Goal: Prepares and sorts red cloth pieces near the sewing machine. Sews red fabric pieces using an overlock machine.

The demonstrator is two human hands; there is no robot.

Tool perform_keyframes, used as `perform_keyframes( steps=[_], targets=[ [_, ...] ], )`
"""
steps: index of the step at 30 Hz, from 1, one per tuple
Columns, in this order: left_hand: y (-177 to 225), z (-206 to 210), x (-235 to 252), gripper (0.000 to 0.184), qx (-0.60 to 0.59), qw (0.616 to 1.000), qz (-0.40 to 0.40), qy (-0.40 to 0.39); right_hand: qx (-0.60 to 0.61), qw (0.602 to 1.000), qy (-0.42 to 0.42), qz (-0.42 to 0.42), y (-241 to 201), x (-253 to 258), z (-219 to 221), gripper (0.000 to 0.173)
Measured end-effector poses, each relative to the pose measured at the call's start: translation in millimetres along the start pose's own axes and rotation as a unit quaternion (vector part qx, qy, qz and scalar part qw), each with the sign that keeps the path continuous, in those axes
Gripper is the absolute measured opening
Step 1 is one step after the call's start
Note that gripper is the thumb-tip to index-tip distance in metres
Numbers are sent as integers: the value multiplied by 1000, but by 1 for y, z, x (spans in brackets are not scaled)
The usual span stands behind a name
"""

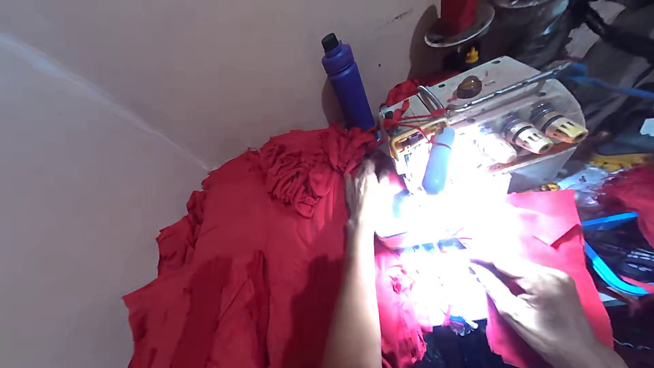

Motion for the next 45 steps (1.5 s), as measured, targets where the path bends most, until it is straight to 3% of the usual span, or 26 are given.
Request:
perform_keyframes(
  steps=[4, 6, 9, 11, 14, 17, 20, 23, 27, 30, 32, 40, 45],
  targets=[
    [-44, -4, 3, 38, -219, 974, 28, 43, 5, 999, 24, -32, 10, -34, -36, 24],
    [-45, -18, -15, 34, -253, 961, 20, 111, 3, 999, 38, -20, 20, -49, -53, 23],
    [-10, -37, -67, 27, -163, 948, 16, 272, -10, 998, 60, 4, 40, -65, -68, 23],
    [38, -31, -102, 20, -151, 938, 52, 308, -10, 997, 73, 16, 49, -68, -71, 25],
    [109, 6, -119, 11, -267, 927, 150, 216, -13, 996, 82, 15, 52, -67, -72, 25],
    [160, 35, -111, 15, -224, 934, 252, 115, -24, 996, 83, 17, 54, -68, -72, 28],
    [182, 55, -97, 15, -185, 944, 271, 43, -16, 995, 92, 27, 55, -71, -74, 25],
    [178, 54, -99, 12, -172, 953, 245, 47, -15, 997, 68, -9, 49, -75, -72, 23],
    [144, 33, -126, 11, -189, 959, 176, 120, -47, 990, -26, -133, 33, -92, -46, 24],
    [109, 20, -155, 12, -264, 944, 122, 155, -73, 975, -38, -207, 28, -104, -33, 23],
    [94, 14, -174, 12, -266, 947, 87, 157, -29, 973, -30, -226, 30, -104, -37, 23],
    [88, 22, -223, 8, -326, 938, 38, 114, 95, 982, -112, -120, 38, -90, -43, 24],
    [103, 33, -226, 9, -436, 897, 60, 32, 194, 960, -197, -34, 45, -73, -49, 25]
  ],
)
Point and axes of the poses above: each hand's wrist, its own x-axis towards the middle knuckle, its own z-axis out of the palm, y = z × x, the point moved 8 cm from there along x, towards the middle knuckle, and after that the axes turned 8 degrees about z, right-handed, at the moved point
